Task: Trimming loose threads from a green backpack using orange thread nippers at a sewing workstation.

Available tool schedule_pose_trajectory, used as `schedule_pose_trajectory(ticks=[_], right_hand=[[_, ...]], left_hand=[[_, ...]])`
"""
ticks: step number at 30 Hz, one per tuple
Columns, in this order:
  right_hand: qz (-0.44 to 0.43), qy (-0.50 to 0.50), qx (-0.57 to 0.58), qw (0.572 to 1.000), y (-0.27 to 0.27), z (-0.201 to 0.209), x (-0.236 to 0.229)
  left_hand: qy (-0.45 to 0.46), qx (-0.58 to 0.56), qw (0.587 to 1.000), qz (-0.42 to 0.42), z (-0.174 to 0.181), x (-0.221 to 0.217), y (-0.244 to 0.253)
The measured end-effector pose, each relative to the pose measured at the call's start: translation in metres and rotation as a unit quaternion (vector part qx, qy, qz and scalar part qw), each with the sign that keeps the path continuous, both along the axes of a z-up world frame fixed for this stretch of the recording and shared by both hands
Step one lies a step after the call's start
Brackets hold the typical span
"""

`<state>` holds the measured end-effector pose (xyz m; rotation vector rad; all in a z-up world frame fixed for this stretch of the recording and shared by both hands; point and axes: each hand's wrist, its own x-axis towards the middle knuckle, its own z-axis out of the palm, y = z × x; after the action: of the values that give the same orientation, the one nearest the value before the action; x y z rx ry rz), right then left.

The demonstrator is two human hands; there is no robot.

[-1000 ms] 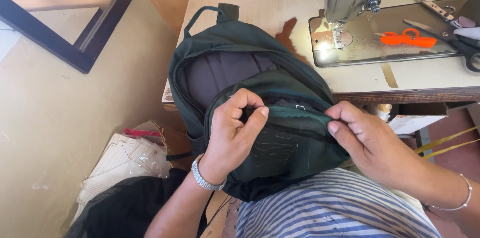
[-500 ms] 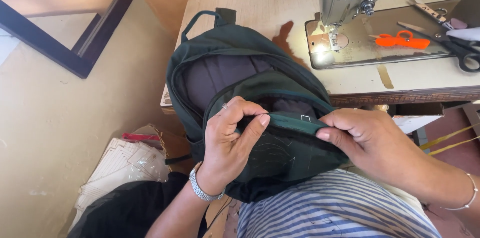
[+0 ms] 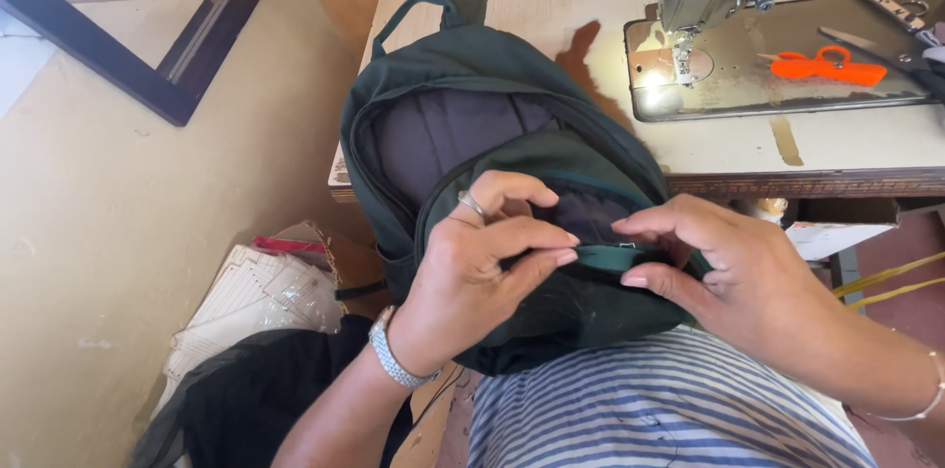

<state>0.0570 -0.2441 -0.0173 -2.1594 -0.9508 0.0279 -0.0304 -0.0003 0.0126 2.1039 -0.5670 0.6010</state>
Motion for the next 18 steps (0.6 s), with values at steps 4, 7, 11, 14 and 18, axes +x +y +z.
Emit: schedule_pose_trajectory(ticks=[4,7,11,14,18], right_hand=[[0.017,-0.141,0.074,0.987,0.000,-0.005,-0.005],[0.023,-0.201,0.094,0.975,-0.007,-0.001,-0.008],[0.030,-0.382,0.048,0.922,-0.024,-0.012,-0.008],[0.045,-0.427,0.012,0.903,-0.031,-0.017,-0.013],[0.065,-0.471,-0.011,0.880,-0.030,-0.020,-0.011]], left_hand=[[-0.068,0.053,0.996,0.018,0.007,-0.001,-0.011],[-0.182,0.152,0.970,0.053,0.016,-0.004,-0.017],[-0.341,0.382,0.854,0.096,0.012,-0.009,-0.020],[-0.373,0.392,0.836,0.092,-0.001,-0.010,-0.018],[-0.480,0.389,0.781,0.094,-0.010,0.000,-0.014]])
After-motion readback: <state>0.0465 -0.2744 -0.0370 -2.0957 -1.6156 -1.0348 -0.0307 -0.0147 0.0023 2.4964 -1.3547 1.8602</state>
